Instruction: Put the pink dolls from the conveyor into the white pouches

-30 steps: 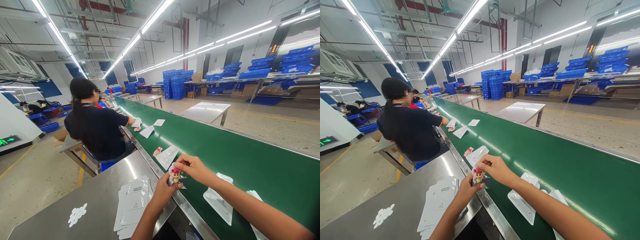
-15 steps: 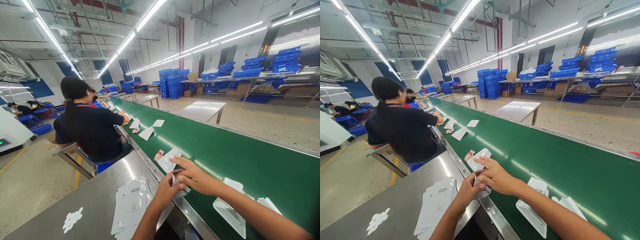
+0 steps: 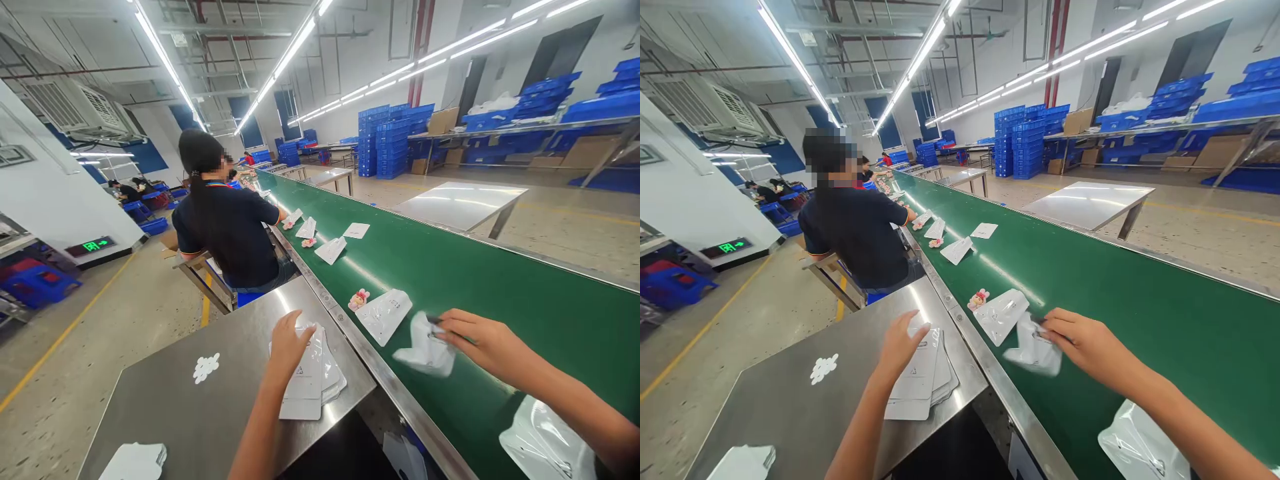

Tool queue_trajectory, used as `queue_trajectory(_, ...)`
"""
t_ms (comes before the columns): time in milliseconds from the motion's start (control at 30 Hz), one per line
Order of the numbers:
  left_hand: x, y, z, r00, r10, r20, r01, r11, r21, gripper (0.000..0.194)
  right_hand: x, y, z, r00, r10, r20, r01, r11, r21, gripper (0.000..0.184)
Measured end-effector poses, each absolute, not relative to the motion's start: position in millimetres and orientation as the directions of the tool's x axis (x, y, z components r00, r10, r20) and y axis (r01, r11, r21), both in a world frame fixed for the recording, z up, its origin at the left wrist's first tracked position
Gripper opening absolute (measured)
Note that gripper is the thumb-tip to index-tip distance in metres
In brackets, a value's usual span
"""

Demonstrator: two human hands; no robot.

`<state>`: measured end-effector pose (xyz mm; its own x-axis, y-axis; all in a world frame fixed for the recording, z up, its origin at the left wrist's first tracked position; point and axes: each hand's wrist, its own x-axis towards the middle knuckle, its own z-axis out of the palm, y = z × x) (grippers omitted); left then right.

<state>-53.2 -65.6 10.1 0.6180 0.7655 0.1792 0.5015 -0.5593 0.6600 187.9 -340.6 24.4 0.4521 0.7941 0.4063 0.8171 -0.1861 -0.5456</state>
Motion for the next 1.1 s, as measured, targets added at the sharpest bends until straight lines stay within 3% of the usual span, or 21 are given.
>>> queue_trajectory(133, -81.9, -28.0, -22.3, 0.551, 0.821, 0.151, 0.671, -0.543, 0.504, 0.045, 221.6, -347.3, -7.9, 0.475, 0.841, 0.259, 0.73, -0.211, -0.65, 0.046)
queue_trajectory(267, -83.1, -18.5, -38.2, 0.571, 0.805, 0.164, 0.66, -0.568, 0.492, 0.025, 249.7, -357.2, -42.2, 0.58, 0.8, 0.156, 0.656, -0.345, -0.671, 0.049)
queue_trajectory(367, -81.3, -14.4, -38.5, 0.603, 0.769, 0.212, 0.601, -0.613, 0.513, 0.024, 262.8, -360.9, -48.1, 0.617, 0.784, 0.067, 0.689, -0.498, -0.527, 0.039)
queue_trajectory(467, -82.2, -18.1, -31.3, 0.62, 0.738, 0.265, 0.549, -0.65, 0.525, 0.027, 246.0, -345.6, -25.8, 0.649, 0.729, 0.221, 0.756, -0.582, -0.3, 0.041)
queue_trajectory(533, -82.1, -31.4, -21.9, 0.624, 0.726, 0.288, 0.527, -0.664, 0.531, 0.031, 213.6, -322.4, -1.3, 0.559, 0.748, 0.358, 0.828, -0.483, -0.283, 0.043)
queue_trajectory(600, -80.7, -54.7, -9.5, 0.648, 0.71, 0.276, 0.482, -0.663, 0.573, 0.035, 171.6, -294.0, 21.6, 0.405, 0.835, 0.372, 0.883, -0.251, -0.397, 0.042)
queue_trajectory(667, -79.0, -83.5, 3.3, 0.707, 0.675, 0.211, 0.397, -0.626, 0.671, 0.041, 130.9, -268.2, 36.2, 0.221, 0.881, 0.419, 0.899, -0.018, -0.437, 0.047)
queue_trajectory(700, -78.5, -97.4, 8.6, 0.74, 0.651, 0.171, 0.35, -0.59, 0.728, 0.045, 113.8, -258.4, 39.6, 0.141, 0.888, 0.438, 0.899, 0.071, -0.433, 0.048)
queue_trajectory(767, -78.7, -119.8, 14.8, 0.77, 0.627, 0.114, 0.256, -0.469, 0.846, 0.062, 88.5, -246.5, 39.4, 0.037, 0.897, 0.441, 0.897, 0.165, -0.409, 0.03)
queue_trajectory(867, -79.9, -135.4, 9.7, 0.814, 0.581, -0.016, 0.118, -0.14, 0.983, 0.09, 73.5, -243.0, 30.1, -0.022, 0.903, 0.429, 0.898, 0.206, -0.389, 0.025)
queue_trajectory(967, -77.8, -139.5, -6.6, 0.886, 0.421, -0.193, 0.124, 0.186, 0.975, 0.077, 86.1, -241.3, 20.7, -0.012, 0.92, 0.392, 0.835, 0.225, -0.502, 0.021)
queue_trajectory(1033, -73.7, -142.6, -16.2, 0.86, 0.418, -0.292, 0.156, 0.329, 0.931, 0.059, 110.3, -237.3, 15.4, 0.133, 0.945, 0.299, 0.787, 0.083, -0.611, 0.024)
queue_trajectory(1100, -68.4, -146.3, -20.9, 0.805, 0.483, -0.345, 0.138, 0.412, 0.9, 0.052, 142.6, -233.2, 9.2, 0.408, 0.901, 0.147, 0.737, -0.23, -0.636, 0.034)
